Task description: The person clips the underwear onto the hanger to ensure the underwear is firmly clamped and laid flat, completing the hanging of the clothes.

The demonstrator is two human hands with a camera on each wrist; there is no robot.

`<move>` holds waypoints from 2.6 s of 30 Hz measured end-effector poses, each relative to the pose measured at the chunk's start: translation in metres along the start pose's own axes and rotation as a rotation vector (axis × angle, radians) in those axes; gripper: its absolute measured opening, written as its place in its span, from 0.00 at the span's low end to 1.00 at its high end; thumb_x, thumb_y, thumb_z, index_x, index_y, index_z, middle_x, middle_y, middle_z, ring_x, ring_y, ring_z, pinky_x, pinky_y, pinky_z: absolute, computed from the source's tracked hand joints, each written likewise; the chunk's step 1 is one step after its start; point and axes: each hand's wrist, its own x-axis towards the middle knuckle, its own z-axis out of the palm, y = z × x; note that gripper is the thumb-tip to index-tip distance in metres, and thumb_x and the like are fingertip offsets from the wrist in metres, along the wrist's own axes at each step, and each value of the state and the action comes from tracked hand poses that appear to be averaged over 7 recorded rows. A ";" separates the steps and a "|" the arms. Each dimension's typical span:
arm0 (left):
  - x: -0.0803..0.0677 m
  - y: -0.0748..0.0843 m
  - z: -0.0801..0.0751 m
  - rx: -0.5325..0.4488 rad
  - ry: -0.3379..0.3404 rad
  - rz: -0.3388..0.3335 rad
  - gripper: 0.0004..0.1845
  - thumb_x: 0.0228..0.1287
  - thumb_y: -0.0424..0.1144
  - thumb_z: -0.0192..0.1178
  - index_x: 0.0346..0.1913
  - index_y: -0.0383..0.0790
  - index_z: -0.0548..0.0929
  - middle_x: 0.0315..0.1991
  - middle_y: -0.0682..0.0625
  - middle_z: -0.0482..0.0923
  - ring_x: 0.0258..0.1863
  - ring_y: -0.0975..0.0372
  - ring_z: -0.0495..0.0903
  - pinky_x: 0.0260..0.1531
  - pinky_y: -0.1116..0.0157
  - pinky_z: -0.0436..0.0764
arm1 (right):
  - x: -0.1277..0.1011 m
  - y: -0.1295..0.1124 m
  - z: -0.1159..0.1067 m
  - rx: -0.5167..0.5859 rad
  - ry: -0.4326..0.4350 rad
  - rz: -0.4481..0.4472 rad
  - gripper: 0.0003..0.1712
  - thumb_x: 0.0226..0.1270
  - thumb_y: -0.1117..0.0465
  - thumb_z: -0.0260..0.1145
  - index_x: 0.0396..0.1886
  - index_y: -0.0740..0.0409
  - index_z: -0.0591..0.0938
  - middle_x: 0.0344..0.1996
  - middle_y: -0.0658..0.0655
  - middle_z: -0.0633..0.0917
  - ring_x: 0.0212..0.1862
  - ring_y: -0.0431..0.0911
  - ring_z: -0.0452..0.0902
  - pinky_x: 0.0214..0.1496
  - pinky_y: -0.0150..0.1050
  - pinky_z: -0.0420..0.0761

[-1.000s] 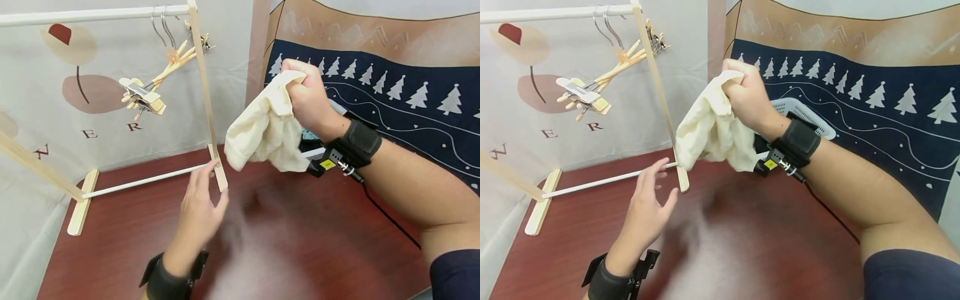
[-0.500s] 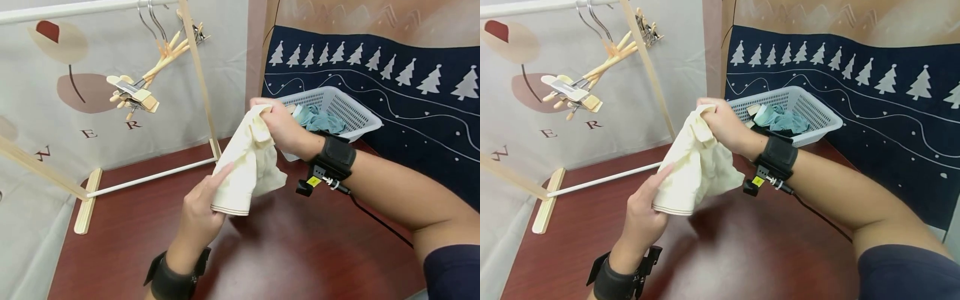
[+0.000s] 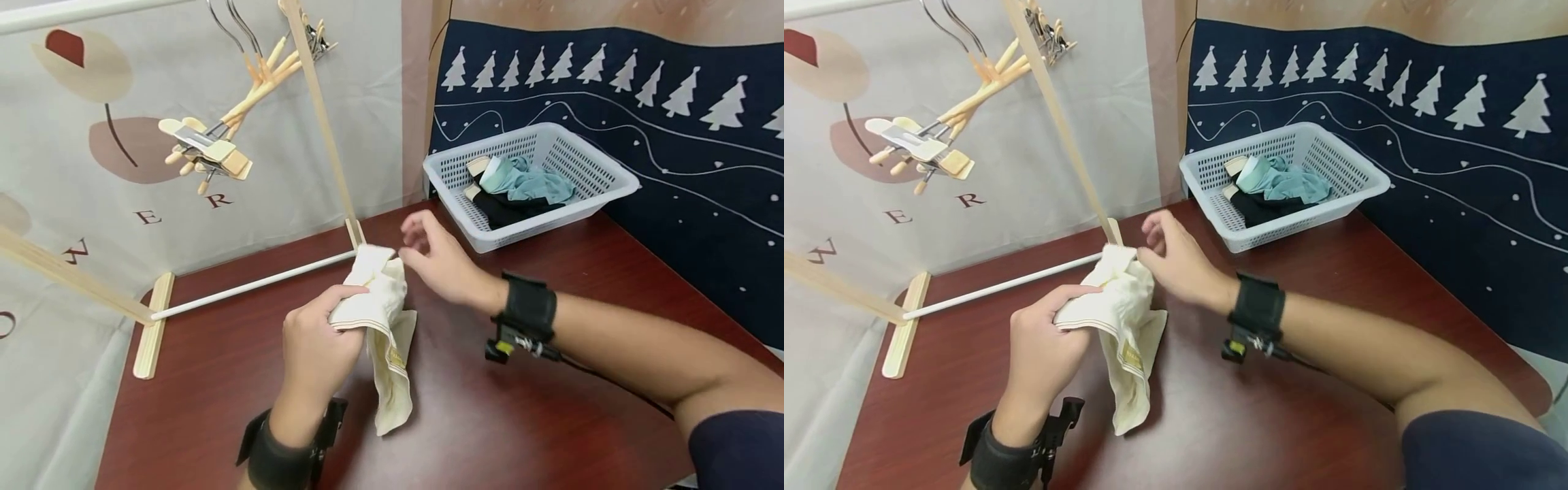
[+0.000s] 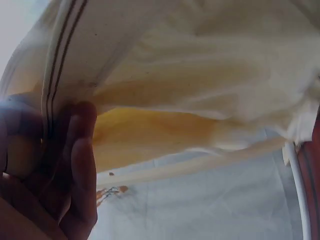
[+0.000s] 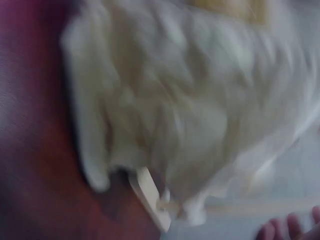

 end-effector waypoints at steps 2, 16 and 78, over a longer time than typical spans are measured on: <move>0.001 0.000 0.000 0.058 0.006 -0.034 0.14 0.43 0.29 0.68 0.34 0.48 0.91 0.25 0.53 0.88 0.16 0.59 0.78 0.18 0.60 0.74 | -0.023 0.001 0.006 -0.050 0.012 -0.094 0.13 0.66 0.67 0.61 0.49 0.56 0.73 0.41 0.56 0.80 0.41 0.45 0.76 0.43 0.38 0.77; -0.003 0.008 -0.001 0.193 -0.090 -0.124 0.16 0.44 0.32 0.69 0.38 0.51 0.91 0.22 0.51 0.87 0.16 0.54 0.77 0.17 0.60 0.69 | -0.075 0.012 0.084 -0.112 -0.090 -0.111 0.34 0.55 0.55 0.74 0.61 0.51 0.71 0.44 0.45 0.83 0.42 0.37 0.79 0.44 0.33 0.81; -0.002 -0.099 -0.064 0.256 -0.486 0.409 0.19 0.45 0.25 0.75 0.38 0.52 0.92 0.35 0.60 0.89 0.37 0.65 0.84 0.31 0.68 0.82 | -0.033 0.070 -0.072 -0.559 -0.249 -0.595 0.12 0.57 0.72 0.72 0.41 0.60 0.90 0.41 0.55 0.90 0.50 0.51 0.84 0.59 0.51 0.80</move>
